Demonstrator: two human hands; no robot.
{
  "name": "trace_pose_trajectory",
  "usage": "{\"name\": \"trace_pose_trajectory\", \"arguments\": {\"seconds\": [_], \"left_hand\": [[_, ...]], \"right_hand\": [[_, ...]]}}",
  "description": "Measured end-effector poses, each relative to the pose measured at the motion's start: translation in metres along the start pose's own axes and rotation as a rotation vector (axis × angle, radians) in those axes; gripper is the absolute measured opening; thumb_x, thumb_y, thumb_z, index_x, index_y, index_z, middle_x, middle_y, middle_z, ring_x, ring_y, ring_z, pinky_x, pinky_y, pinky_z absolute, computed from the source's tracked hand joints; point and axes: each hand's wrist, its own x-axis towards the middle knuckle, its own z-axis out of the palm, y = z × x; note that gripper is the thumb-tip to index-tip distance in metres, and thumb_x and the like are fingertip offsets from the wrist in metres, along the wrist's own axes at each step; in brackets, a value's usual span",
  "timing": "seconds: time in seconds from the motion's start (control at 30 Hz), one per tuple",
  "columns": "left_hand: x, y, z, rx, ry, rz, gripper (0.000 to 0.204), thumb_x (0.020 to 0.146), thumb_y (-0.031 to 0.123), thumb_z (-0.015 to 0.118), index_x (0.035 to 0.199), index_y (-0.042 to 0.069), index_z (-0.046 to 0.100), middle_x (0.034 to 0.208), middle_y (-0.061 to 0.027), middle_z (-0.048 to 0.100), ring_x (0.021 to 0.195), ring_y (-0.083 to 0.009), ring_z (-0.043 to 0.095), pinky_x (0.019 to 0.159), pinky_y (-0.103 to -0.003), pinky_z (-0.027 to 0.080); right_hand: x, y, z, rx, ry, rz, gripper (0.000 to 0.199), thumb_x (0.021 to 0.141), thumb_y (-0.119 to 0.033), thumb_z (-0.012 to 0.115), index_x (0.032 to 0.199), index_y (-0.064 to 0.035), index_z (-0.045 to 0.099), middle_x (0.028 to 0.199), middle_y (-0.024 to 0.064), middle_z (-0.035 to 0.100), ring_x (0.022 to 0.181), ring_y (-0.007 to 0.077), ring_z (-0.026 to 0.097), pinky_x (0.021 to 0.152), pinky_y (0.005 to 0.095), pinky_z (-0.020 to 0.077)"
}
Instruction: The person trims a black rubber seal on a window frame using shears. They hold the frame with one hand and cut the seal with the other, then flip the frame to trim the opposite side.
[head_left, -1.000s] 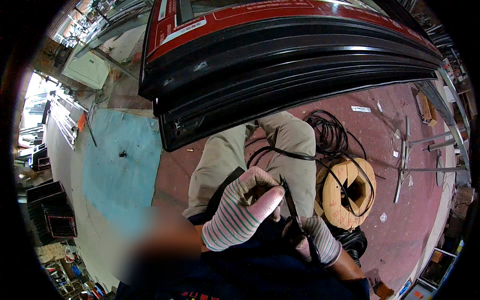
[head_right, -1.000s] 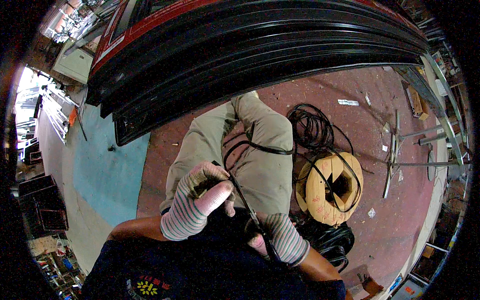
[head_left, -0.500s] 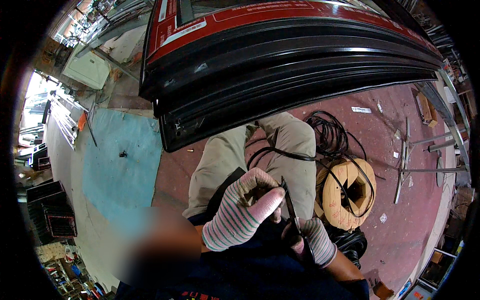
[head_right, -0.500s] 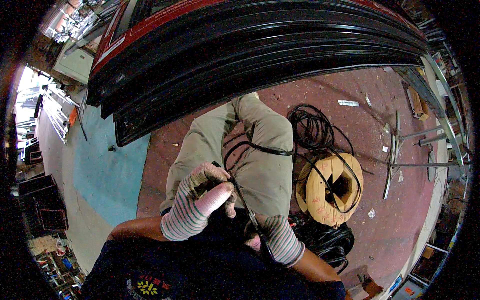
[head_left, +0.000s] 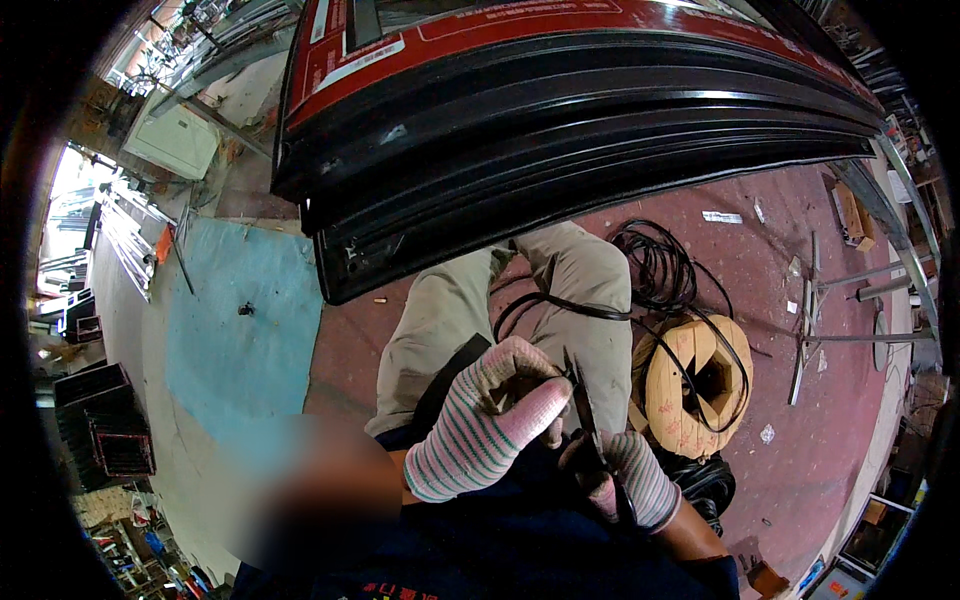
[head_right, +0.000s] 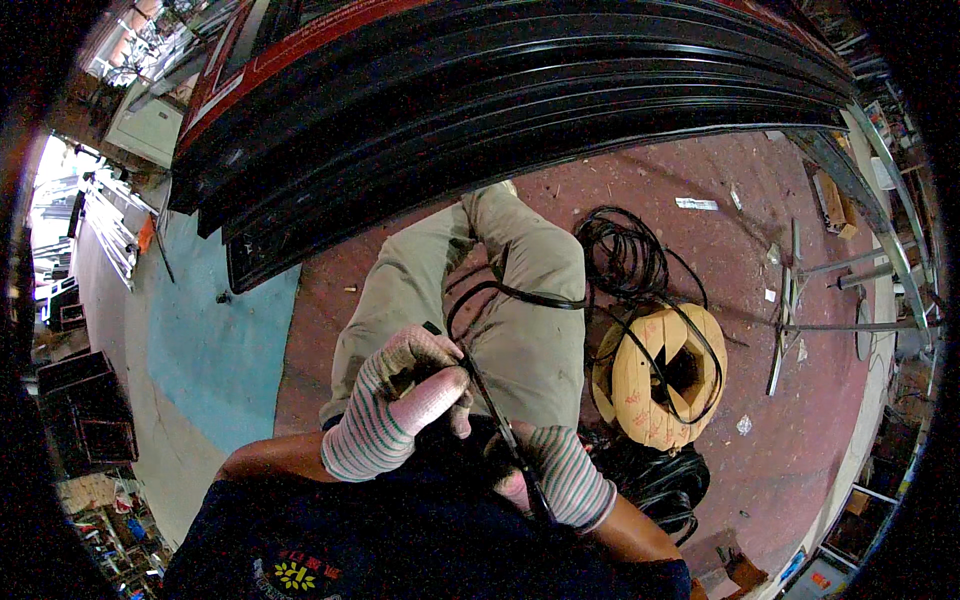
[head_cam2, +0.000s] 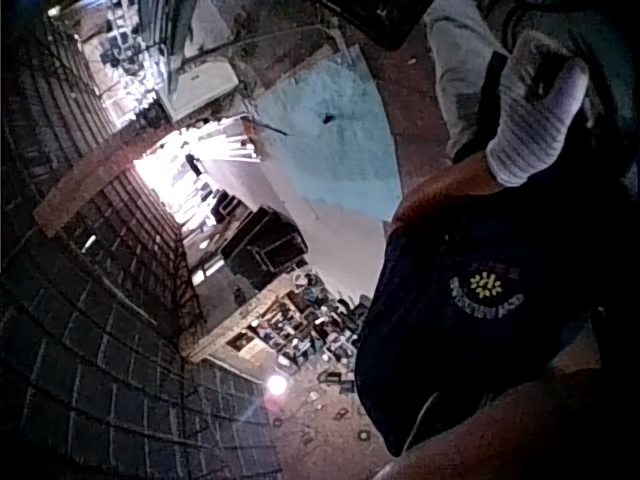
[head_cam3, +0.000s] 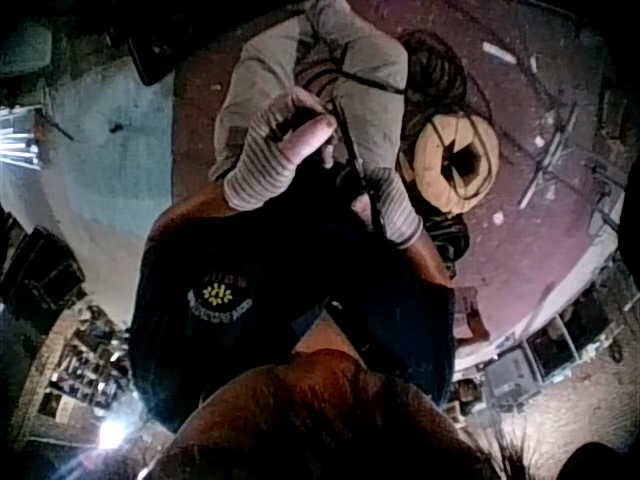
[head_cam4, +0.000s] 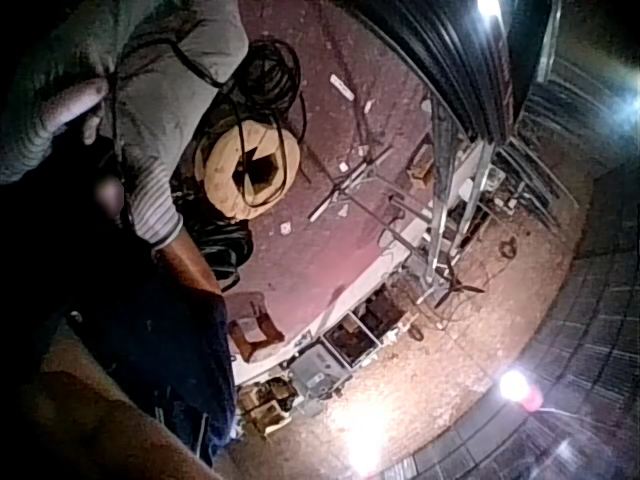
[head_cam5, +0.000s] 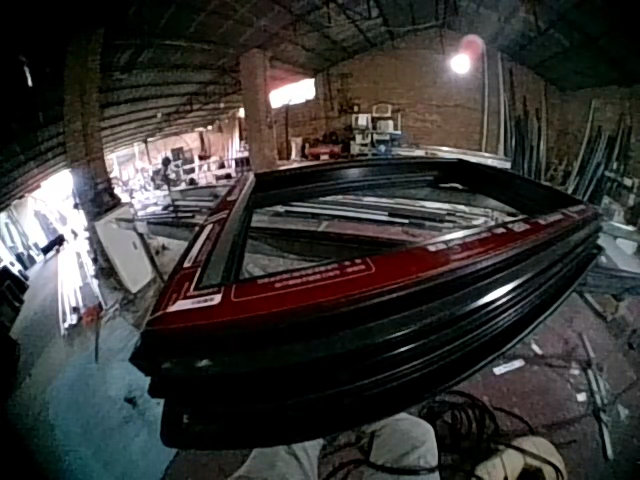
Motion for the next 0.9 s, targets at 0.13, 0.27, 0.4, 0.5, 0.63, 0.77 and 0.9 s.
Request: {"name": "trace_pose_trajectory", "arguments": {"seconds": [0.13, 0.27, 0.4, 0.5, 0.63, 0.77, 0.9], "left_hand": [[0.000, 0.001, -0.001, -0.032, -0.009, -0.020, 0.011, 0.102, 0.014, 0.065, 0.104, 0.006, 0.059, 0.081, -0.0029, 0.066, 0.072, -0.0087, 0.066, 0.069, -0.025, 0.054], [-0.001, 0.000, -0.001, -0.039, -0.009, -0.014, 0.010, 0.102, 0.013, 0.065, 0.104, 0.006, 0.058, 0.081, -0.0029, 0.066, 0.072, -0.0084, 0.065, 0.068, -0.025, 0.055], [0.000, 0.002, 0.001, -0.037, -0.012, -0.009, 0.010, 0.101, 0.012, 0.066, 0.104, 0.006, 0.058, 0.081, -0.0027, 0.066, 0.073, -0.0081, 0.066, 0.068, -0.025, 0.055], [-0.001, 0.002, 0.002, -0.041, -0.001, -0.019, 0.010, 0.101, 0.012, 0.065, 0.104, 0.006, 0.058, 0.082, -0.0025, 0.065, 0.073, -0.0082, 0.066, 0.069, -0.025, 0.055], [0.000, 0.002, 0.001, -0.046, -0.003, -0.021, 0.010, 0.101, 0.011, 0.066, 0.104, 0.006, 0.057, 0.083, -0.0026, 0.065, 0.075, -0.0086, 0.067, 0.070, -0.025, 0.055], [0.000, 0.005, 0.004, -0.044, 0.003, -0.026, 0.010, 0.101, 0.010, 0.065, 0.105, 0.005, 0.057, 0.085, -0.0032, 0.066, 0.077, -0.0094, 0.067, 0.071, -0.025, 0.055], [0.001, 0.001, 0.004, -0.071, -0.017, 0.016, 0.009, 0.102, 0.009, 0.064, 0.106, 0.005, 0.057, 0.086, -0.0042, 0.066, 0.078, -0.0103, 0.067, 0.072, -0.026, 0.055]], "right_hand": [[0.000, 0.008, 0.002, -0.072, 0.043, -0.094, 0.043, 0.094, -0.047, 0.065, 0.098, -0.0043, 0.068, 0.077, 0.0063, 0.066, 0.071, 0.0195, 0.064, 0.070, 0.0326, 0.0520], [0.001, 0.004, 0.006, -0.060, 0.069, -0.049, 0.047, 0.095, -0.051, 0.063, 0.094, -0.0043, 0.068, 0.075, 0.0060, 0.066, 0.069, 0.0202, 0.064, 0.067, 0.0328, 0.0515], [0.001, 0.013, 0.009, -0.064, 0.082, -0.055, 0.049, 0.096, -0.054, 0.063, 0.091, -0.0046, 0.068, 0.075, 0.0061, 0.067, 0.069, 0.0200, 0.065, 0.066, 0.0331, 0.0514], [0.000, 0.016, 0.011, -0.022, 0.085, -0.068, 0.049, 0.096, -0.053, 0.064, 0.090, -0.0048, 0.068, 0.075, 0.0064, 0.067, 0.070, 0.0188, 0.065, 0.066, 0.0331, 0.0513], [0.002, 0.025, 0.013, -0.040, 0.140, -0.149, 0.050, 0.097, -0.055, 0.064, 0.091, -0.0051, 0.068, 0.076, 0.0059, 0.067, 0.071, 0.0169, 0.065, 0.066, 0.0312, 0.0505], [0.003, 0.032, 0.012, 0.267, 0.098, -0.049, 0.059, 0.095, -0.062, 0.063, 0.097, -0.0036, 0.070, 0.080, 0.0052, 0.068, 0.074, 0.0162, 0.064, 0.068, 0.0303, 0.0499], [0.000, 0.004, 0.002, 0.152, 0.055, -0.026, 0.067, 0.093, -0.069, 0.063, 0.101, -0.0024, 0.071, 0.086, 0.0068, 0.069, 0.080, 0.0206, 0.065, 0.076, 0.0346, 0.0509]]}}
